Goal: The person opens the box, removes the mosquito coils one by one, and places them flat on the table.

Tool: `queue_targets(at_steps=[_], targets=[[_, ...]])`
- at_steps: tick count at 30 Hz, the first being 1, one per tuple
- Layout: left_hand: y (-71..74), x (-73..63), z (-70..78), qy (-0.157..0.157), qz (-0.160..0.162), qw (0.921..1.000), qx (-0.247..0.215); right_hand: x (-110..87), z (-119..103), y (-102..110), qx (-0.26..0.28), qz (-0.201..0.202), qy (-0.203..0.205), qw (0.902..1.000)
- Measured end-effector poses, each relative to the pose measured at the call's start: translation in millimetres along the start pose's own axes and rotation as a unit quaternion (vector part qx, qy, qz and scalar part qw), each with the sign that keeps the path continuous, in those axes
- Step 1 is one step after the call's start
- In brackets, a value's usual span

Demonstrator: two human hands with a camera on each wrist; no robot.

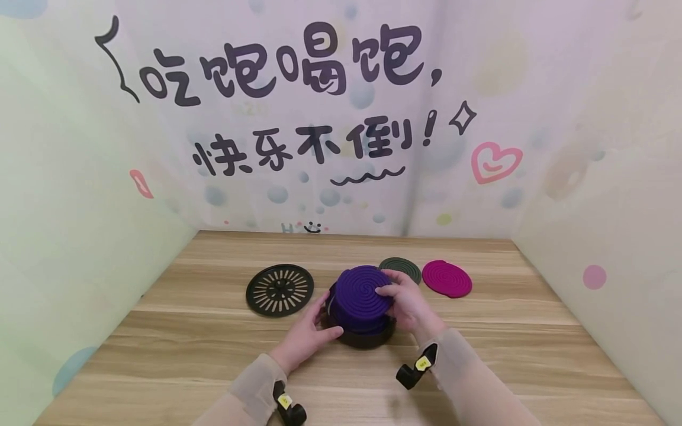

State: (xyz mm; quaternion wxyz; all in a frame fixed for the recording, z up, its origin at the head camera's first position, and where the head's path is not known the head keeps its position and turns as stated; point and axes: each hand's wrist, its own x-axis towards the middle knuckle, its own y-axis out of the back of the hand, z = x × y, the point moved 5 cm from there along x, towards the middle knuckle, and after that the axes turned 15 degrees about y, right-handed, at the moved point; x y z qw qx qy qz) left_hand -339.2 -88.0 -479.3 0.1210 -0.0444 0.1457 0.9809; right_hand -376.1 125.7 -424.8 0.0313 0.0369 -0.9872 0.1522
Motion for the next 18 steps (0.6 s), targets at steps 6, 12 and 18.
queue_targets(at_steps=[6,12,18], targets=[[0.0,-0.2,-0.7,-0.003,0.001,1.0,-0.004,3.9,-9.7,12.9,0.018,0.004,0.011,0.9998],[-0.3,-0.8,-0.2,0.002,-0.003,1.0,-0.005,7.3,-21.8,32.9,0.029,0.012,0.022,0.9992],[-0.7,-0.1,-0.4,0.008,-0.001,1.0,-0.006,11.9,-30.0,59.7,0.054,0.048,0.027,0.997]])
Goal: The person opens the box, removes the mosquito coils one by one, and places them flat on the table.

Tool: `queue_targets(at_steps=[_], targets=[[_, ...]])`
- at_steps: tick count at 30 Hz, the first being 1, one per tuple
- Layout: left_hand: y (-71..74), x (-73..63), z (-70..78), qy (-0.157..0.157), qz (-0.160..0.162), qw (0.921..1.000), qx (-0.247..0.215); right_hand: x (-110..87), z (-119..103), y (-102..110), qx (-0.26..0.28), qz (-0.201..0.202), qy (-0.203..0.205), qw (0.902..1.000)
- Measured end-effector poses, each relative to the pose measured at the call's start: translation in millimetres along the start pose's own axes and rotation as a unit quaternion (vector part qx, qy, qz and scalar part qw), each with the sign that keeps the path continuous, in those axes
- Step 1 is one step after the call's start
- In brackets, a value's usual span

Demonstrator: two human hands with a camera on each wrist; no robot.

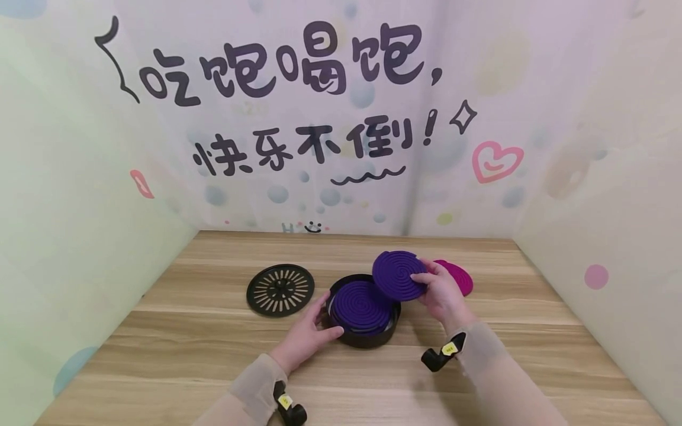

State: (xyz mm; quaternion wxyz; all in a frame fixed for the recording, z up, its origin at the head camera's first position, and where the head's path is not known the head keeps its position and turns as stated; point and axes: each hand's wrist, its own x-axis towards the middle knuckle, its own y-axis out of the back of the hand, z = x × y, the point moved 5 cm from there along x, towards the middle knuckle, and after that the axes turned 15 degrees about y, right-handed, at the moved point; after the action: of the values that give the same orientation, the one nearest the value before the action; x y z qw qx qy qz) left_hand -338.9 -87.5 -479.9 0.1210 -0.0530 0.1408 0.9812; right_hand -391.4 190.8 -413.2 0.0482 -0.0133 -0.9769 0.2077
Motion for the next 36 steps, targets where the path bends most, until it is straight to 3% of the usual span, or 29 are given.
queue_targets(at_steps=[9,18,22,28,36], targets=[[-1.2,-1.4,1.4,0.0,-0.008,0.9999,-0.006,7.2,-10.0,48.6,0.047,0.061,0.0,0.997],[-3.0,-0.7,-1.6,0.005,-0.006,1.0,0.0,8.3,-15.8,97.6,0.068,0.159,-0.022,0.9847],[-3.2,0.3,-3.5,0.001,-0.006,1.0,-0.001,8.0,-16.5,115.7,0.099,0.207,-0.033,0.9728],[-2.8,0.7,-4.5,0.0,-0.01,0.9999,-0.001,9.8,-16.7,137.1,0.148,0.261,-0.017,0.9538],[-2.7,-1.7,-3.4,-0.001,-0.009,1.0,-0.003,8.8,-16.4,156.1,0.224,0.347,0.016,0.9104]])
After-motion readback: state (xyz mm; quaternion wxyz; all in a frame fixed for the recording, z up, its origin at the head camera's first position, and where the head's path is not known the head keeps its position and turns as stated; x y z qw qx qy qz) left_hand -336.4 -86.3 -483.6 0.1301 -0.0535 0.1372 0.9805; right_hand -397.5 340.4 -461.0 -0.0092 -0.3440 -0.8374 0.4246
